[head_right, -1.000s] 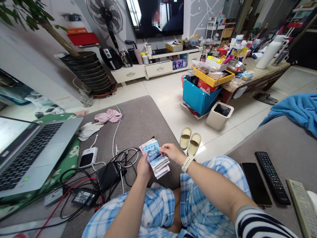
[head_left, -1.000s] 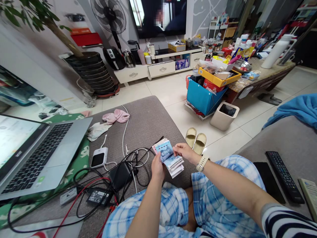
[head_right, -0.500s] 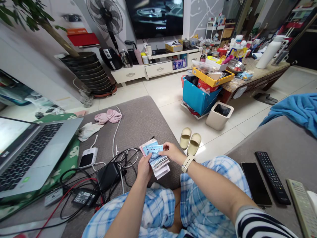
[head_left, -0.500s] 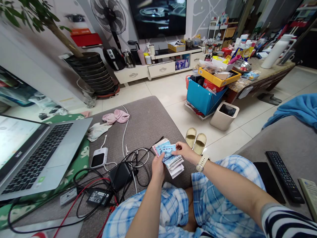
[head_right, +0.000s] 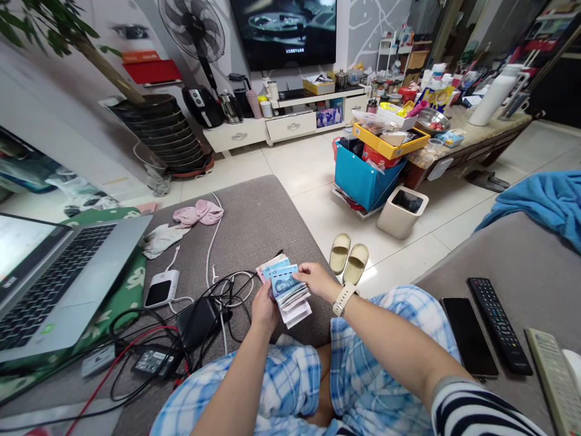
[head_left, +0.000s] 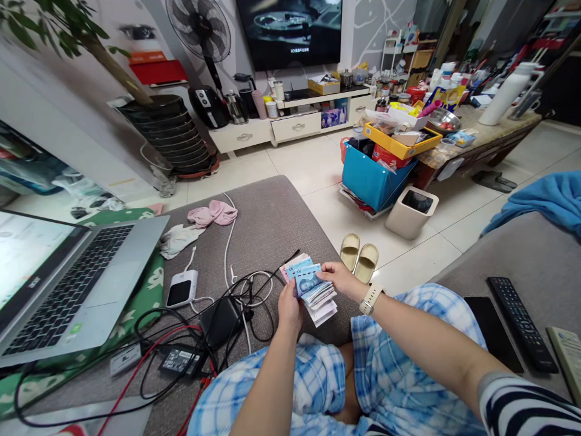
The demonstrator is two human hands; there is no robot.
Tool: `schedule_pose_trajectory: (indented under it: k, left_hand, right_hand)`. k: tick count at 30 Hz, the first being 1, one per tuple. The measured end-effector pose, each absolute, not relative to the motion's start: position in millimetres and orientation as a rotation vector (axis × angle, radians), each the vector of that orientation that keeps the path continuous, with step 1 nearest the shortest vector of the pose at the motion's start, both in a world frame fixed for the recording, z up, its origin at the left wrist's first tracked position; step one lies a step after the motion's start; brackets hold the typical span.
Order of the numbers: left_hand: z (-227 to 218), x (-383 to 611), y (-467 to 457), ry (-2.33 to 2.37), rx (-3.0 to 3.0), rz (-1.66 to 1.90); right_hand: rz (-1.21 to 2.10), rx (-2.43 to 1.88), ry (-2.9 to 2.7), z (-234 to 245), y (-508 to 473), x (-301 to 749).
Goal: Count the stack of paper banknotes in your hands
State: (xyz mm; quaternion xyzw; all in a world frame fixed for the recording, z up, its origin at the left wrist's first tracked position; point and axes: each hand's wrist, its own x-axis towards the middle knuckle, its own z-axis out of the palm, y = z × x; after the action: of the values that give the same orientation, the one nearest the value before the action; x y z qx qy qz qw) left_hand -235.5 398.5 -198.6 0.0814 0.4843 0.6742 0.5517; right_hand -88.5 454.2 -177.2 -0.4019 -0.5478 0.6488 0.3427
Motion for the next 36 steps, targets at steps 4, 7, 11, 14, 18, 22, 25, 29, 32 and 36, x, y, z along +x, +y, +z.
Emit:
schedule_pose_trajectory:
  k: [4,7,11,14,18,22,25,29,32,36]
  left_hand:
    - [-204.8,-237.0,399.6,1.134,0.201,1.593]
    - [-206.1,-237.2,399.6,1.128,0.214,1.587]
    - [-205.5,-237.0,399.4,1.130,0.222,1.585]
    - [-205.4,-237.0,399.6,1.132,0.214,1.592]
    - [-205.7,-237.0,399.9,1.127,0.218,1.594]
    - [-204.3,-236.6,399.7,1.140,0.210,1.589]
    - [-202.2,-235.9,399.5,1.156,0.188,1.582]
    - [-198.9,-234.9,399.4,1.161,0.181,1.583]
    - [-197.2,-234.5,399.3,1.156,0.182,1.587]
    - [-196.8,-234.7,398.9,1.164,0.179,1.587]
  right_hand:
    - [1.726,-1.023,-1.404,-176.2,453.4,-88.4]
    - [1.737,-1.014,-1.390,-175.3,452.8,-88.7]
    - [1.748,-1.002,-1.376,-175.7,453.1,-89.2]
    - [1.753,-0.993,-1.363,-178.1,454.0,-89.6]
    - [1.741,-0.993,-1.362,-182.0,455.5,-90.0]
    - [1.742,-1.000,-1.366,-184.5,456.4,-90.1]
    - [1.744,-1.002,-1.366,-185.1,456.7,-90.1]
    - [1.750,-1.001,-1.359,-184.5,456.2,-90.2]
    - [1.755,-1.001,-1.356,-182.8,455.6,-90.1]
    - [1.762,-1.002,-1.350,-180.0,454.7,-89.9]
